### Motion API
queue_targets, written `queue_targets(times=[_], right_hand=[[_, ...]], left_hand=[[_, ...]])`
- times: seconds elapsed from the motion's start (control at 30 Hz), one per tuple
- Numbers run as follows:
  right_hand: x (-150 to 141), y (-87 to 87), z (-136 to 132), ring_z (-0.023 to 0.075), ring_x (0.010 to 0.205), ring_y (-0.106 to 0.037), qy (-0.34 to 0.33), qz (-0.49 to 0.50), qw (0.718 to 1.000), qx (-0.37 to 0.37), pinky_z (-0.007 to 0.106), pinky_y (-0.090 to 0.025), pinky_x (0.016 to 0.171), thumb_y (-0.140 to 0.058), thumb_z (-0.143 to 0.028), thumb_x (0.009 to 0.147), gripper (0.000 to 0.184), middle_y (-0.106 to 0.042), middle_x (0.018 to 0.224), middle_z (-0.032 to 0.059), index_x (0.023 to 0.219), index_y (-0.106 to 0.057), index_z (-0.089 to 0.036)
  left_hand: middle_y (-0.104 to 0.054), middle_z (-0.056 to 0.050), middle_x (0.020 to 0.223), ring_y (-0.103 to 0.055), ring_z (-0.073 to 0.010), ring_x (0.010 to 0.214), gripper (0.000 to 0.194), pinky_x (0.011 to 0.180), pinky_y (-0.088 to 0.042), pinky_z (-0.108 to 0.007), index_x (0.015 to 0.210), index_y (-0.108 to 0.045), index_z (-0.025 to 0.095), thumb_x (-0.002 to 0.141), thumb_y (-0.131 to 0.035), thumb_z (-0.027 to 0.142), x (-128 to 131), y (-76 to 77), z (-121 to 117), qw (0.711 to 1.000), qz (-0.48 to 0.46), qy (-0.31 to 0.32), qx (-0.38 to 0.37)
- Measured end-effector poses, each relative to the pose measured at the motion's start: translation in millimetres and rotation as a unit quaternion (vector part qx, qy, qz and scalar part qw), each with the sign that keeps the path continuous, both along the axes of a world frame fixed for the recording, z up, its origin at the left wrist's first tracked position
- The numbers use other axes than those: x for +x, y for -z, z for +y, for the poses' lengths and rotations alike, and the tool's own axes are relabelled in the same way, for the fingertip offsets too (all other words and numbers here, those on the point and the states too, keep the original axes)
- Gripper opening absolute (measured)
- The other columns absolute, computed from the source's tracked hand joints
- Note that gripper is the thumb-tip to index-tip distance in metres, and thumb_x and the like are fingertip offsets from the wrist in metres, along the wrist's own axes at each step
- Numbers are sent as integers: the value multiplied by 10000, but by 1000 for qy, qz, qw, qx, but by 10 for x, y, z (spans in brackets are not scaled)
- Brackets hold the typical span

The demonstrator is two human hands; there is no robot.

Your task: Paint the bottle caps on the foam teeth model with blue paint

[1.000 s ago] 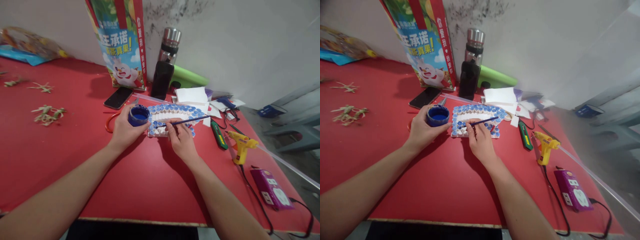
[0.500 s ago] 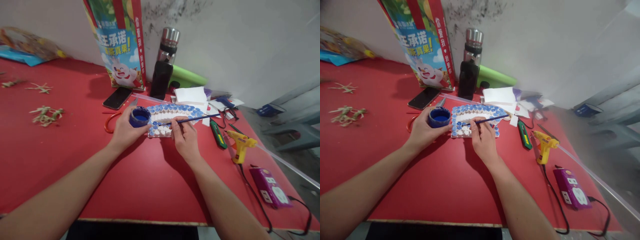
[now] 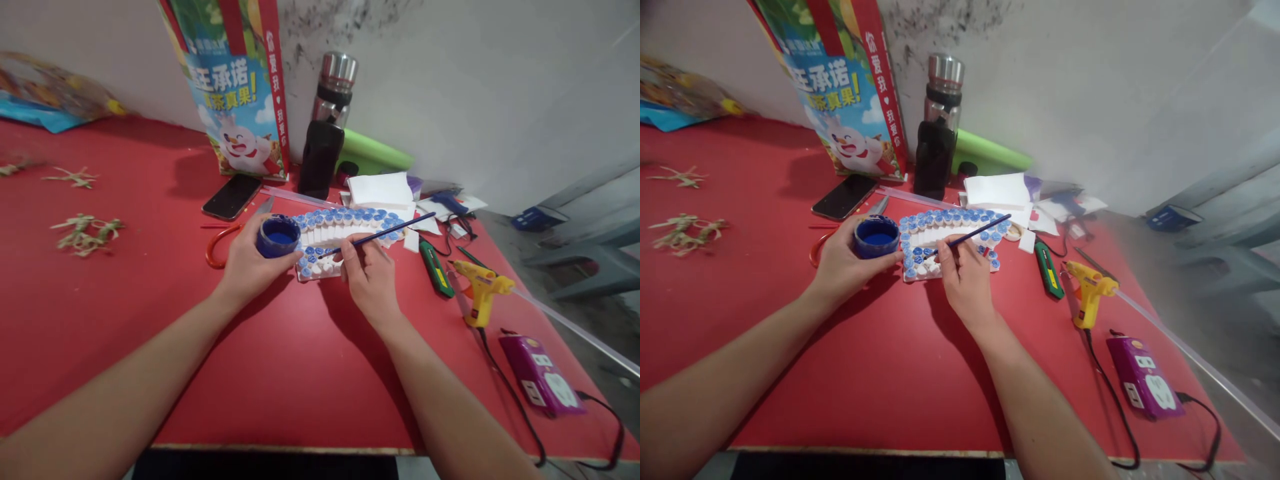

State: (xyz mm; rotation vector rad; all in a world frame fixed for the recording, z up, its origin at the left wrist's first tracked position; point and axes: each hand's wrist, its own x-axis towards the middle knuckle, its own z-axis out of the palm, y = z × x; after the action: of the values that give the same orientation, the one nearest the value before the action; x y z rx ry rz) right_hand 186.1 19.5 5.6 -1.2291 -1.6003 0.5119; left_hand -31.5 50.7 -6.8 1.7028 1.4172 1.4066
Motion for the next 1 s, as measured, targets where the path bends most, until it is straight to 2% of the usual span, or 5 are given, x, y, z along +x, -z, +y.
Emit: queue_targets(times=[0.2,0.63,1.0], right_hand=[[-27,37,28,168,678,-689,0,-25,1000,-11,326,-543,721,-532,-459,1111,281,-696,746,-4,941,-592,-243],[-3,58,40,163,658,-679,-7,-22,1000,-8,323,-547,708,-534,-465,1108,281,-721,767,5,955,-602,-240],[-12,58,42,149,629,-660,-13,-21,1000,2,308,-544,683,-546,-429,1104,250,-721,771,-1,965,-612,-233]], left_hand=[[-780,-95,1167,-745,-317,1088,601,1010,-588,-474,1155,-682,200,661,-932,435,-3,7,-1,1000,4,8,-7],[-768,-141,1209,-735,-355,1134,624,1052,-561,-522,1160,-678,178,654,-926,446,-5,23,20,1000,3,14,-8],[-771,-127,1193,-738,-330,1113,618,1043,-572,-501,1166,-688,173,667,-936,440,-2,29,17,1000,6,22,5]])
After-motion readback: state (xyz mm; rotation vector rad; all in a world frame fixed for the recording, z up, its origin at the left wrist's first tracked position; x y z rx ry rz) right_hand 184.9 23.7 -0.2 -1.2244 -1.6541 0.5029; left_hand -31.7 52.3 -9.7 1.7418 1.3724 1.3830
